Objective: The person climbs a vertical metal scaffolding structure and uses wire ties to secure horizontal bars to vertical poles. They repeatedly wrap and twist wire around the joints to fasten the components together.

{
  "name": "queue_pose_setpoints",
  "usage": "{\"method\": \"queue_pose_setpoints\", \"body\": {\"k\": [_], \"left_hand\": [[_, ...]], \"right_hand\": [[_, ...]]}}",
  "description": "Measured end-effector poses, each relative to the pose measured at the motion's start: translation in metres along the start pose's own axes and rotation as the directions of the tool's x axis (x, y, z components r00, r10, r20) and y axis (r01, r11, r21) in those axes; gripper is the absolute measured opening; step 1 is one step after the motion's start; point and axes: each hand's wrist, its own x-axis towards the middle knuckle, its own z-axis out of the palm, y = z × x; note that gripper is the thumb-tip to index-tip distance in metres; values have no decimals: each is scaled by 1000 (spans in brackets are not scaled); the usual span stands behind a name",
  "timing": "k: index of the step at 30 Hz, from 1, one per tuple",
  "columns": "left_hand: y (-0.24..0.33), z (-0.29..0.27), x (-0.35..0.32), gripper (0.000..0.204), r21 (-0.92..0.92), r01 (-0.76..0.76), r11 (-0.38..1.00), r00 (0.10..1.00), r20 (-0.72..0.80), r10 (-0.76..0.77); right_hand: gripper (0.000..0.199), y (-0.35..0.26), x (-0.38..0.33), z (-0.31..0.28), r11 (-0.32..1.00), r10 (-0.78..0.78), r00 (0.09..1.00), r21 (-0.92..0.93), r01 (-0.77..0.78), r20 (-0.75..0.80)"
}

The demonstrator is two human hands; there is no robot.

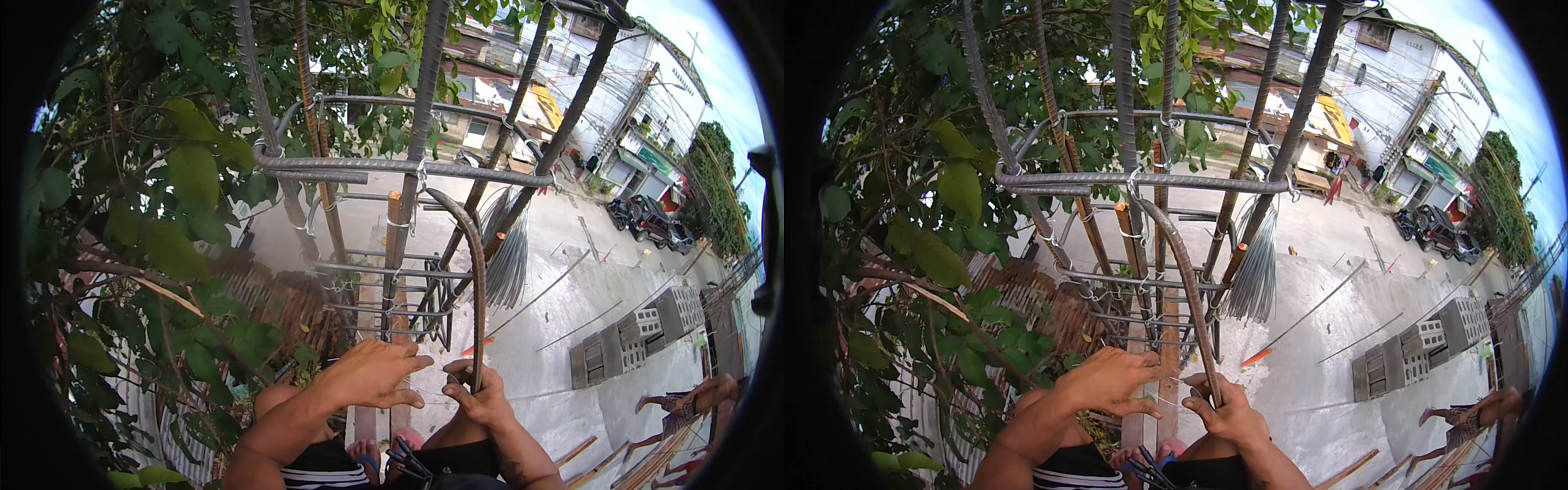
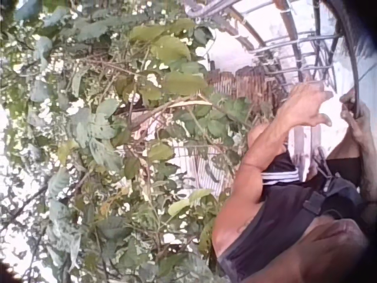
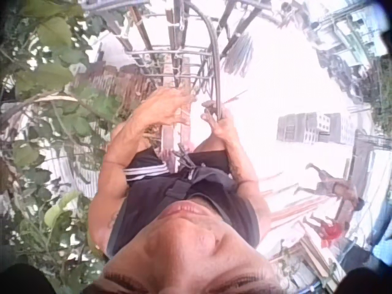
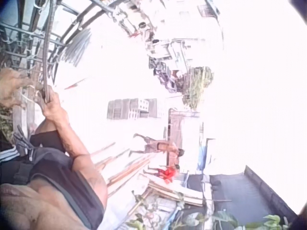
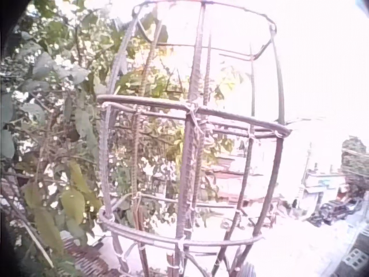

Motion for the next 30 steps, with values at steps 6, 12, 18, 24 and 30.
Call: {"method": "queue_pose_setpoints", "body": {"k": [6, 12, 18, 24, 30], "left_hand": [[3, 5, 2, 39, 1, -1, 1000, 998, -68, 1], [6, 6, 8, 28, 79, -51, 996, 998, -17, 53], [8, 18, 23, 23, 111, -286, 952, 933, -193, 302], [-3, 26, 38, 25, -217, -398, 891, 917, -125, 379], [-23, 57, 60, 26, -922, -200, 332, 916, -55, 398]], "right_hand": [[42, 1, 1, 0, 999, -30, 997, 38, 27, 70], [41, -7, -3, 0, 987, -63, 997, -148, 68, 37], [29, -8, -25, -1, 937, -78, 993, -334, 105, 92], [20, -6, -36, -9, 999, 31, 956, 21, -39, 292], [19, -14, -30, 7, 915, -247, 944, 374, 152, 219]]}}
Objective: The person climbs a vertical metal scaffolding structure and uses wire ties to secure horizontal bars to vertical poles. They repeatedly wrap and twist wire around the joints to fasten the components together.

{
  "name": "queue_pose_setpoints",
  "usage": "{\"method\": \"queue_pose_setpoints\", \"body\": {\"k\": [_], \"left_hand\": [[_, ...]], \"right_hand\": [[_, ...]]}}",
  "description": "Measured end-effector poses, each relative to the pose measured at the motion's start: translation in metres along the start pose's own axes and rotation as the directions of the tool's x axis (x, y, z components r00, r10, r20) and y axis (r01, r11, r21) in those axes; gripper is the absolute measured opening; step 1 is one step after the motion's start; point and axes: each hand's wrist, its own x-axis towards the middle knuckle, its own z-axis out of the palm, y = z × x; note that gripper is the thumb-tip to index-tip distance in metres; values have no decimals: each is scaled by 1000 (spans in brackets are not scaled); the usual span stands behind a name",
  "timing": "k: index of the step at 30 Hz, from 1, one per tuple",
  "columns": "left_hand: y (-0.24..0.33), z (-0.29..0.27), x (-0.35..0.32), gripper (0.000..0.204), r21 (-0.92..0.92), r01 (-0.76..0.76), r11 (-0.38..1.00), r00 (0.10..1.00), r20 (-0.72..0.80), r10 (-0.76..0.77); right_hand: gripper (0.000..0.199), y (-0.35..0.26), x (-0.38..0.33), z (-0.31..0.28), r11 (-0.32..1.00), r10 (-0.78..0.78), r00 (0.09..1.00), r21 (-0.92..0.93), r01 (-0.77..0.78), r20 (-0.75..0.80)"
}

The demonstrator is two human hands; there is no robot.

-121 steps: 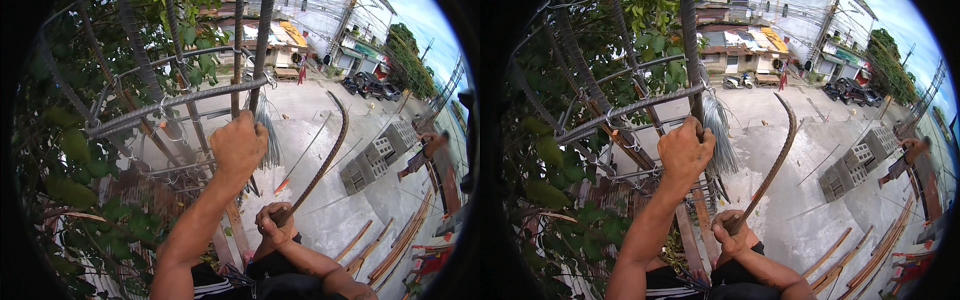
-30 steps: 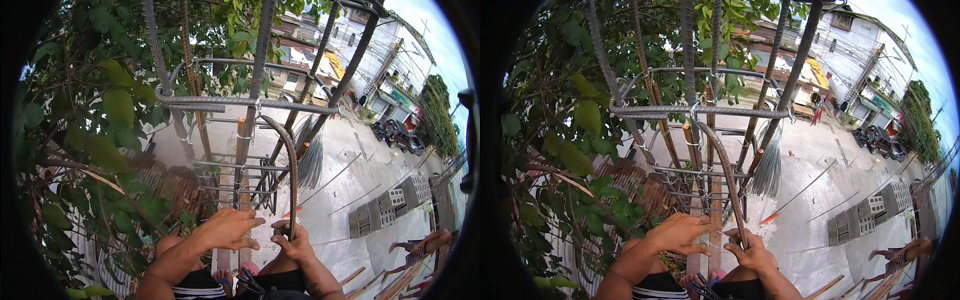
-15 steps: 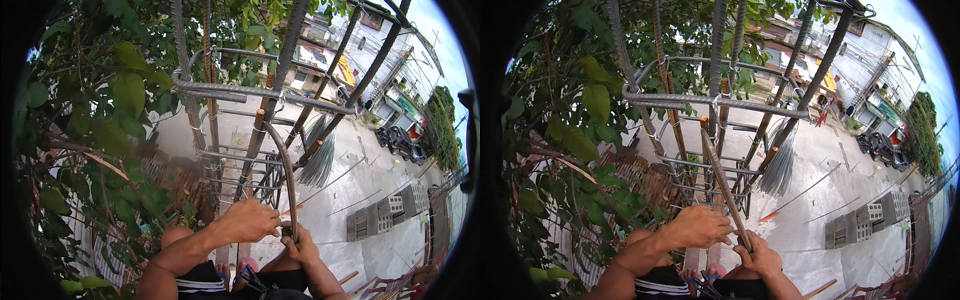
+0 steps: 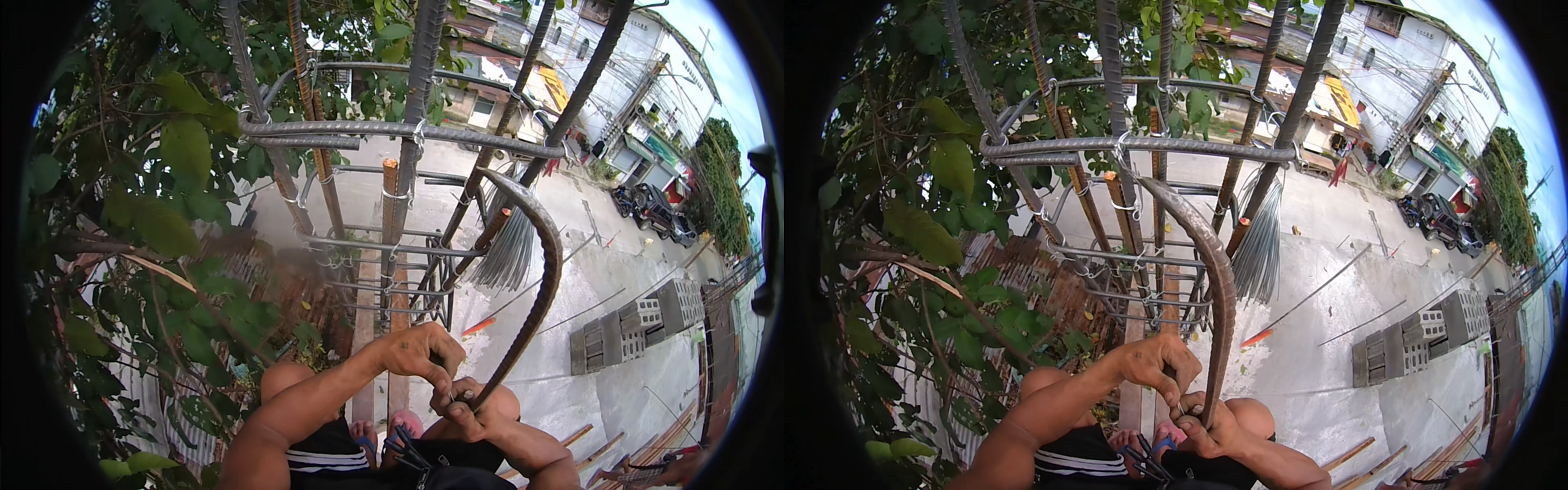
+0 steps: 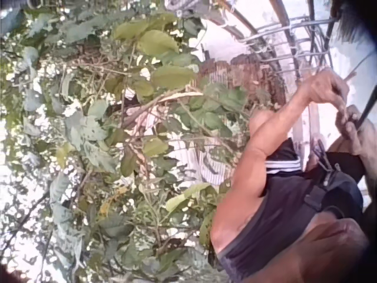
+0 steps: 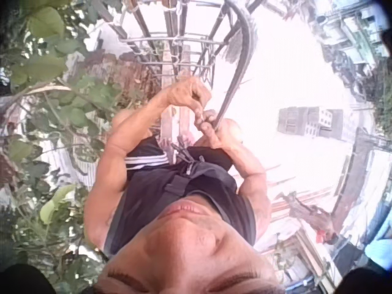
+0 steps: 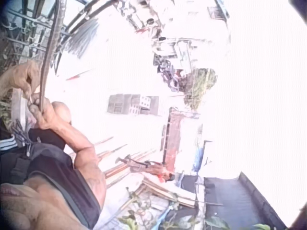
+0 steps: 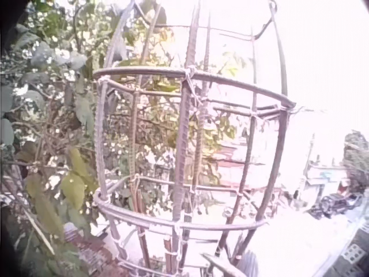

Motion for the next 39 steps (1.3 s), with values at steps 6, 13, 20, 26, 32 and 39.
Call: {"method": "queue_pose_setpoints", "body": {"k": [6, 13, 20, 26, 32, 39], "left_hand": [[-13, 3, 0, 43, 475, 7, 880, 891, -402, 209], [-28, 2, -12, 53, 570, 53, 820, 894, -392, 215], [-33, 50, 7, 42, -428, -137, 893, 876, -473, -92], [-8, 1, -32, 44, 280, 156, 947, 930, -364, -45], [35, 17, -71, 36, 175, 121, 977, 794, -608, 11], [36, -2, -50, 34, 232, -147, 962, 51, -969, 242]], "right_hand": [[32, 2, 13, -8, 939, 99, 984, 342, -42, -151], [38, -3, 16, -24, 966, 199, 978, 154, -207, 70], [26, 4, 10, -21, 995, 90, 992, 56, -85, -86], [23, 8, 10, -28, 960, -31, 985, 269, 76, -168], [39, 13, 28, -26, 969, -225, 911, 22, 247, -346], [35, 17, 53, -34, 968, -234, 941, 33, 249, -243]]}}
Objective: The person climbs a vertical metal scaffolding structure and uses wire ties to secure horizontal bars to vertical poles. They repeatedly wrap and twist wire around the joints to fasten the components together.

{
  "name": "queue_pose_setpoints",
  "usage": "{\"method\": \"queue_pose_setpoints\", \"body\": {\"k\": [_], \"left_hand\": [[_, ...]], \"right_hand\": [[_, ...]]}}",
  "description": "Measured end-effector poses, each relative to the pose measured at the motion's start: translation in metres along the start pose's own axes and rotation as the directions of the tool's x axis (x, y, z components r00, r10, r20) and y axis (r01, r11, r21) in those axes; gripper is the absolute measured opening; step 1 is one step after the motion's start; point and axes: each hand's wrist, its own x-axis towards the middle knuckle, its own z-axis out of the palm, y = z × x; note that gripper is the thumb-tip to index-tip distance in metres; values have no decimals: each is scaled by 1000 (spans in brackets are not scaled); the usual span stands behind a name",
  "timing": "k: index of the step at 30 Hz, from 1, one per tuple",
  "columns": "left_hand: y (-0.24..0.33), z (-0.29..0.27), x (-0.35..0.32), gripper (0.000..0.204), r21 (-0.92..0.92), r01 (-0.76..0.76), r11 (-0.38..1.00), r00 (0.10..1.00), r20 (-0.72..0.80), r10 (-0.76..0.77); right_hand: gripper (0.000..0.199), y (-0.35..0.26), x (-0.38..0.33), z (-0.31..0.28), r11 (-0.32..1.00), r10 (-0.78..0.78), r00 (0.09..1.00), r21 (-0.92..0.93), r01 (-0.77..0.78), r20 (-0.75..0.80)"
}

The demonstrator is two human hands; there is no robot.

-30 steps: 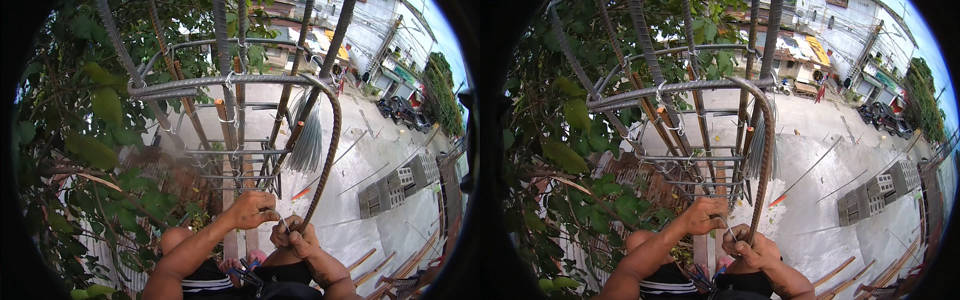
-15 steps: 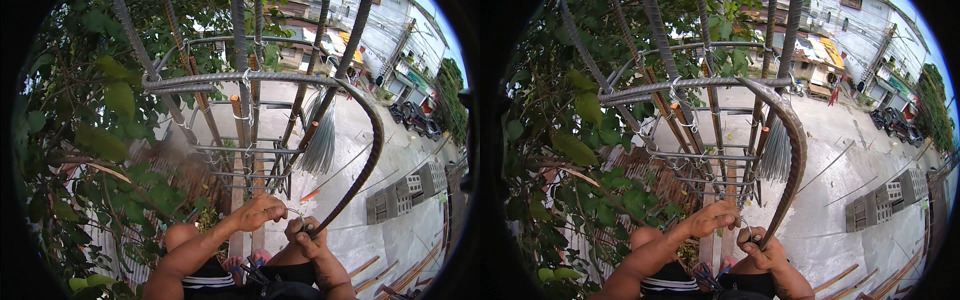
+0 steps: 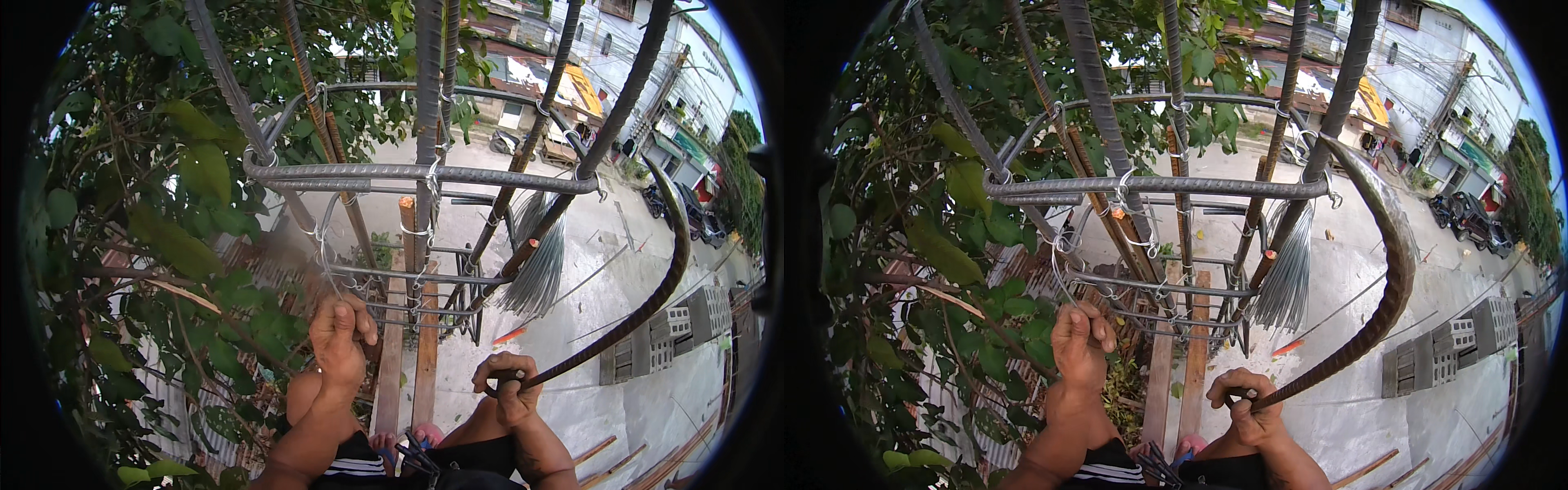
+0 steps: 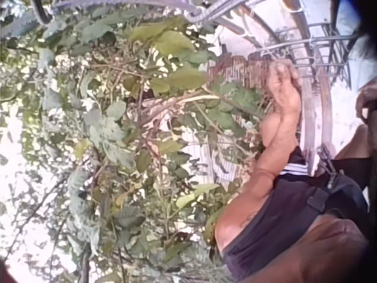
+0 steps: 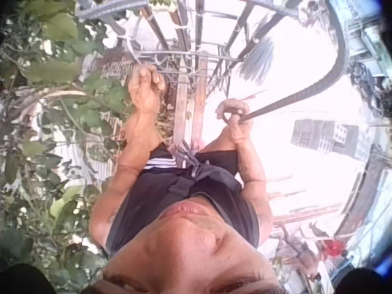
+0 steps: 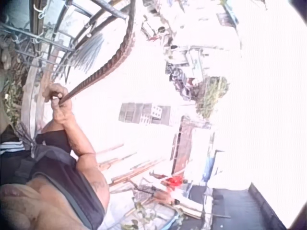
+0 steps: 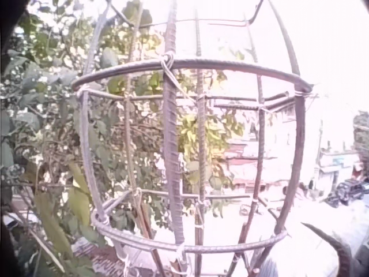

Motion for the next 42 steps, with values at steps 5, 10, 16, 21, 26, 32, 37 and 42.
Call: {"method": "queue_pose_setpoints", "body": {"k": [5, 10, 16, 21, 26, 32, 37, 42], "left_hand": [[-4, 32, 31, 32, 148, 79, 986, 990, -129, -60], [-11, 50, 69, 23, -314, 9, 949, 966, -243, -89], [-20, 52, 132, 21, -487, -92, 868, 939, -332, -86], [-6, 46, 154, 28, -709, 79, 701, 965, -121, -232], [4, 43, 147, 33, -743, 275, 610, 946, 96, -309], [3, 41, 142, 32, -711, 250, 657, 909, -62, -412], [-1, 40, 140, 37, -743, 276, 610, 890, -41, -454], [-2, 36, 139, 39, -803, 316, 505, 905, 95, -415]], "right_hand": [[32, 11, 14, -2, 995, -2, 990, -99, 16, 139], [37, 1, 10, -13, 945, 206, 967, -286, -158, 147], [31, -13, 4, -10, 901, 275, 951, -381, -205, 138], [20, -38, 1, -2, 822, 423, 882, -498, -276, 208], [31, -72, 15, 22, 656, 609, 776, -657, -373, 167], [41, -117, 60, 61, 518, 663, 746, -756, -399, 60], [41, -113, 98, 86, 488, 623, 783, -779, -393, -5], [35, -109, 116, 101, 478, 548, 835, -800, -364, -52]]}}
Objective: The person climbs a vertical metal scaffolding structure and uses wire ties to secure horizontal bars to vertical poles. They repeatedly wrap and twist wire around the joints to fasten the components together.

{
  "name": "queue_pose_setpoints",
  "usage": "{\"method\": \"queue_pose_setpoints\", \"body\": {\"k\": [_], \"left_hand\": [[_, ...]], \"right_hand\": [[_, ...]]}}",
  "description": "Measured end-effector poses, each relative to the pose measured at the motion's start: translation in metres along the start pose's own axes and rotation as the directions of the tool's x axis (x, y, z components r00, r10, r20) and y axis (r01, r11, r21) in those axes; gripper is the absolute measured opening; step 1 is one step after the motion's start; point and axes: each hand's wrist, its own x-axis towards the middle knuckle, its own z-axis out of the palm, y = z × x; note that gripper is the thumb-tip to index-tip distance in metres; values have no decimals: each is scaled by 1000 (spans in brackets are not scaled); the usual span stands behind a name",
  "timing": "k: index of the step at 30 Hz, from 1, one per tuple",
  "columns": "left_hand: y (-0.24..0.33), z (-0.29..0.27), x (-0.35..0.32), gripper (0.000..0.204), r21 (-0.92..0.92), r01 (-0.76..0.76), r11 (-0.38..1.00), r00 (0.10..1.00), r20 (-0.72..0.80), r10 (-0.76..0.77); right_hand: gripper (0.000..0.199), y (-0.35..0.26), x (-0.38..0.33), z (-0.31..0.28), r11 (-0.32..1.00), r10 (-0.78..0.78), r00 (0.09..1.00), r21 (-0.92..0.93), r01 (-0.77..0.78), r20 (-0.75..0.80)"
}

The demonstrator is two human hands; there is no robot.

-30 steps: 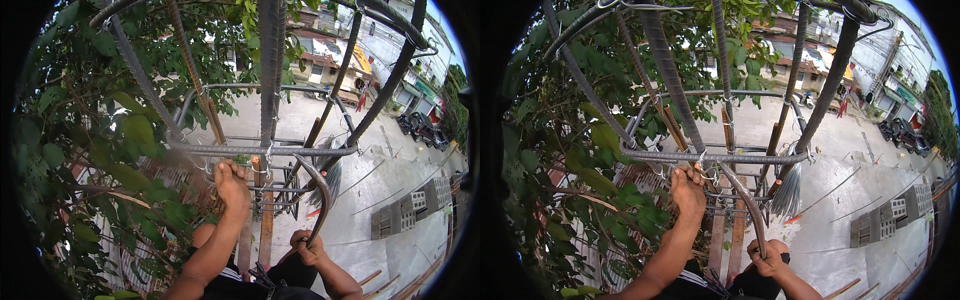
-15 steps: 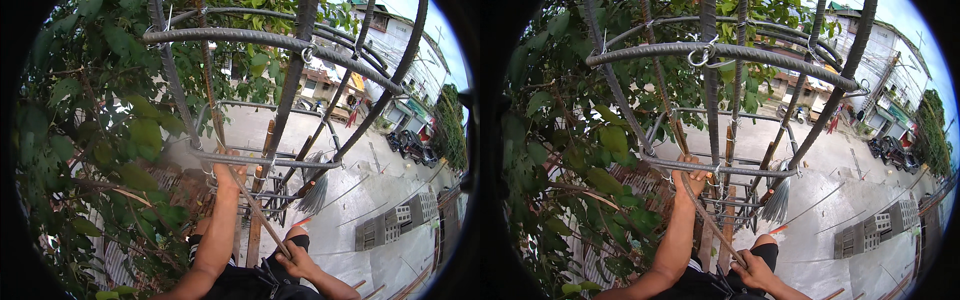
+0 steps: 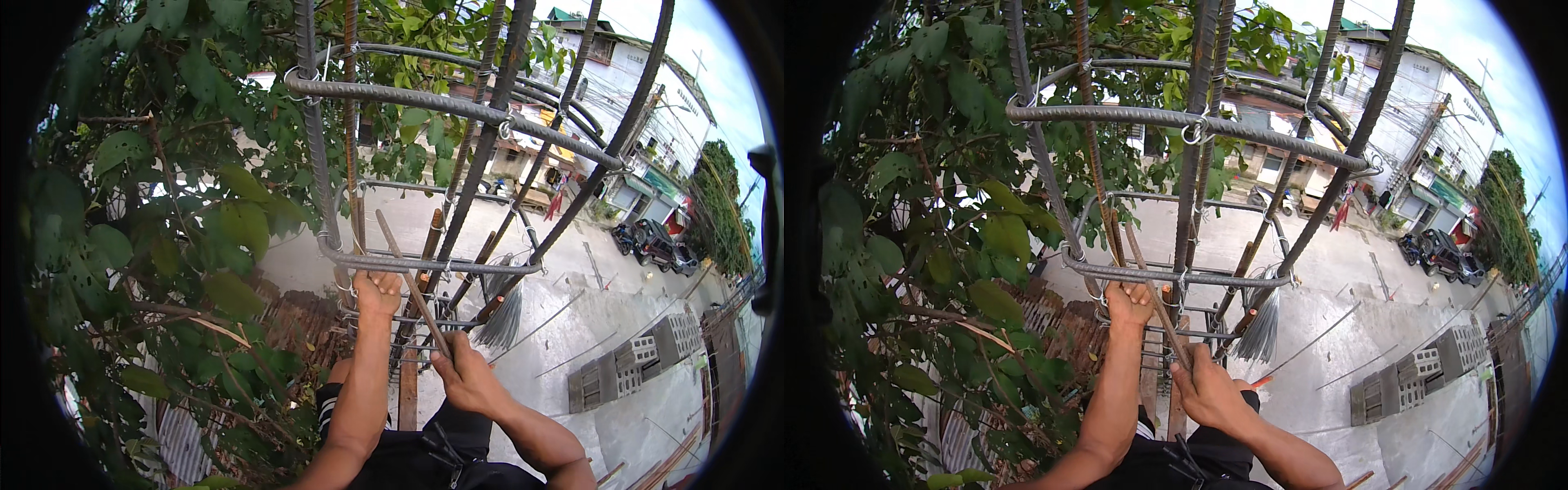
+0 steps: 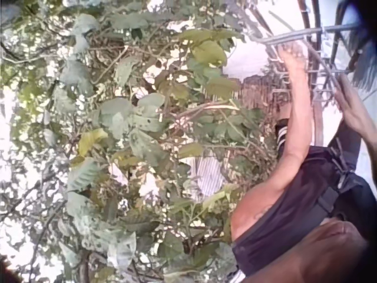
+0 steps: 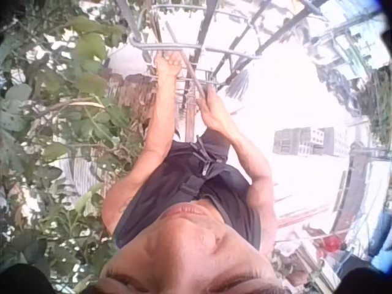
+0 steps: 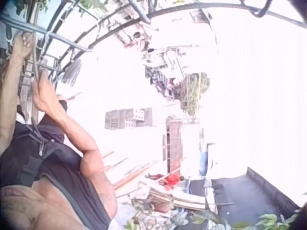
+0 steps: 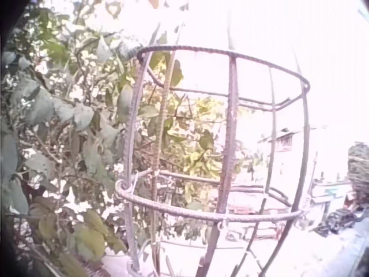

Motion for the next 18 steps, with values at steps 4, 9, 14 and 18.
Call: {"method": "queue_pose_setpoints", "body": {"k": [4, 9, 14, 18], "left_hand": [[1, -2, 3, 39, 45, -38, 998, 998, 52, 36], [0, -5, 6, 38, 49, -25, 999, 1000, 5, 24], [1, -7, 6, 38, 39, -22, 999, 999, 31, 21], [1, -6, 6, 38, 28, -11, 1000, 999, 36, 10]], "right_hand": [[37, -13, 11, -11, 1000, -18, 999, -1, 18, 29], [37, -29, 19, -22, 988, -41, 999, -146, 44, 27], [34, -35, 9, -29, 982, -50, 999, -184, 53, 16], [30, -36, 6, -32, 979, -7, 1000, -204, 10, 14]]}}
